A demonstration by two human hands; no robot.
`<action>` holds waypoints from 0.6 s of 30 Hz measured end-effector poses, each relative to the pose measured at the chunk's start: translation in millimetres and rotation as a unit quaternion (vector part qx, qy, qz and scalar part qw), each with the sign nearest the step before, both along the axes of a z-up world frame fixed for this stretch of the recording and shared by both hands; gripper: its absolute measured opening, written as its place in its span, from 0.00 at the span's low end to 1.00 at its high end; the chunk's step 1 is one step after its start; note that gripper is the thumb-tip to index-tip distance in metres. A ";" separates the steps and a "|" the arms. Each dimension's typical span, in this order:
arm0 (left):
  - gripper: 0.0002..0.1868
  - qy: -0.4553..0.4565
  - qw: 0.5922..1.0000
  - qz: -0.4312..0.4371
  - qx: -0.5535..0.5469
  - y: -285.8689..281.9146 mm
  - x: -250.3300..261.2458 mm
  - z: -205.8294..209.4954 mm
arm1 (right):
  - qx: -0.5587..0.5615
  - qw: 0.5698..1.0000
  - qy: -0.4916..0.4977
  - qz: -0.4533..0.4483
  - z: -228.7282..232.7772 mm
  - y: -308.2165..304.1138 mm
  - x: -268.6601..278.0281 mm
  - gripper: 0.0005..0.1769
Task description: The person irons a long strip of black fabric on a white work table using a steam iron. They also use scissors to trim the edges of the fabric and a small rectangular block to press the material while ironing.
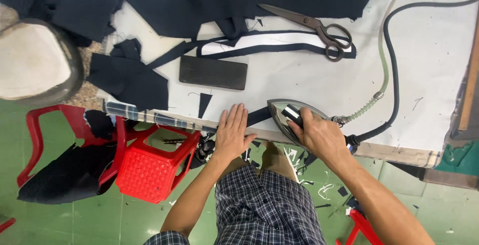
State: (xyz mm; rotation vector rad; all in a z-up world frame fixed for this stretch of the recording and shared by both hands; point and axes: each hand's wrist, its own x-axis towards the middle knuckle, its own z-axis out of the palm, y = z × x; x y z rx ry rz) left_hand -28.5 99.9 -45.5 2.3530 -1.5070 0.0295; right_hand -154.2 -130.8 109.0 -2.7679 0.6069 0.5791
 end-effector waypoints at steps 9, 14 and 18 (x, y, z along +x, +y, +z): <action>0.38 -0.034 0.998 0.023 0.054 -21.9 101.9 64.8 | 0.031 0.998 0.024 -0.041 5.7 -0.7 0.0 0.27; 0.38 0.022 0.992 0.011 0.126 -20.2 151.0 48.8 | 0.033 0.998 0.026 -0.044 10.1 1.3 -0.7 0.26; 0.36 -0.028 0.994 0.047 0.099 -5.2 135.4 43.6 | 0.048 0.997 0.046 -0.048 17.7 1.2 1.9 0.25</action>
